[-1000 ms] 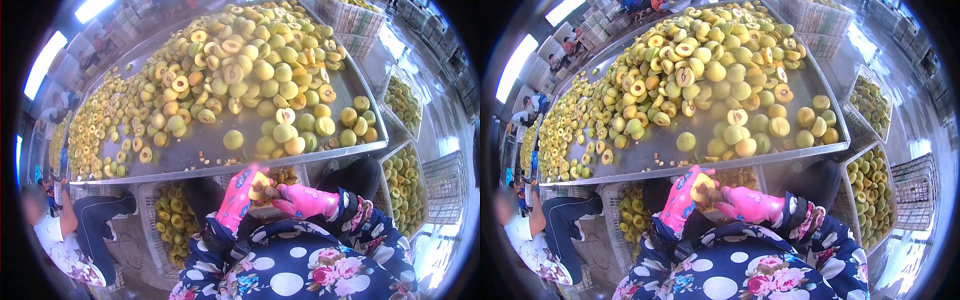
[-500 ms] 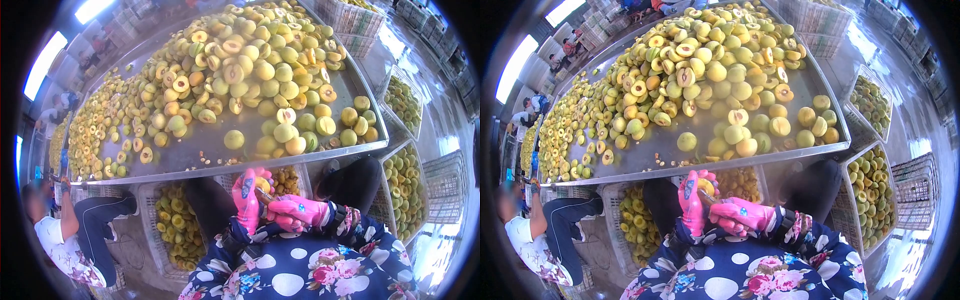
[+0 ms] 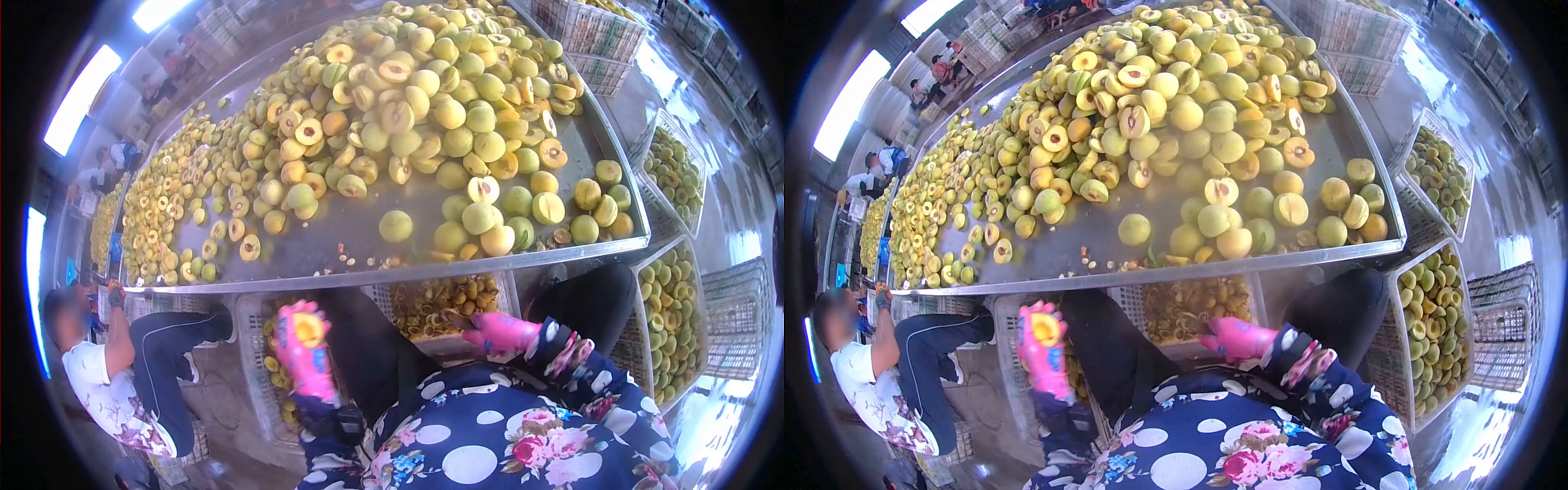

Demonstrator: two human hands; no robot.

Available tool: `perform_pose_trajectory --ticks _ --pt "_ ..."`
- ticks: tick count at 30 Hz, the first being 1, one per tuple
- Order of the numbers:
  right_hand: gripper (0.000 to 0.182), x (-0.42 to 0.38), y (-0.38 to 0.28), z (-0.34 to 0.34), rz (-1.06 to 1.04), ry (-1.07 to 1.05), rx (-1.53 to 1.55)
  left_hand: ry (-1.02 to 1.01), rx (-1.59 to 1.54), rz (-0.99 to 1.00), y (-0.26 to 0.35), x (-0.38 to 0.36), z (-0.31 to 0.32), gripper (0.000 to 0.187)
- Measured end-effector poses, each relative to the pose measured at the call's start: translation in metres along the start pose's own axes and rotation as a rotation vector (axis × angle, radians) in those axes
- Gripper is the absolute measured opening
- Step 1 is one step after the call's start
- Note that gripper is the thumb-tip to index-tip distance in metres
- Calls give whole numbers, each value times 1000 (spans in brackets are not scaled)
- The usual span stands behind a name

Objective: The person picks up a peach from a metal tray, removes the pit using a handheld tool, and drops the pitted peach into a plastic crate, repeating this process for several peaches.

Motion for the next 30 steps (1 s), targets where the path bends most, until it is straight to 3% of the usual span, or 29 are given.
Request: perform_pose_trajectory --ticks 1,2,3,5,7,9,11,14,16,19,20,23,26,30 --pt "36 10 25 3 -166 68 -407 32 250 124 5 18 -30 33" --pt "36 18 33 10 -192 170 -367 13 765 278 8 35 -60 31" --pt "36 23 38 15 -215 269 -325 97 1499 688 14 42 -76 32" --pt "36 31 57 19 -121 32 -442 36 1373 701 22 46 -52 33" --pt "35 35 65 13 -73 -117 -494 -207 1011 364 22 47 7 38" --pt "37 36 67 3 -55 -203 -493 -388 989 469 13 45 72 43" --pt "33 32 63 1 -130 -12 -415 -524 1227 754 -7 55 122 44" --pt "31 6 36 -7 -128 90 -197 -588 1594 633 -38 67 174 44" --pt "31 -2 17 -12 29 46 -84 -594 1773 524 -47 67 192 45" --pt "32 -13 14 -15 1 75 68 -847 910 132 -52 84 170 48" --pt "31 -19 9 -16 -72 63 139 -900 349 -336 -52 82 158 53" --pt "29 -43 -20 -19 -239 28 350 -1009 -210 -506 -29 46 140 54" --pt "30 -59 -53 -19 -276 54 514 -888 -379 -572 -20 14 132 53" --pt "29 -61 -71 -13 -398 165 423 -789 -479 -610 -24 -9 125 48"
Point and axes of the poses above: each hand's wrist, its own x-axis towards the middle knuckle, its own z-axis out of the palm, y = z × x, the point moved 1 cm from there along x, towards the middle knuckle, and after that the axes turned 2 degrees about -y, right-handed, at the moved point
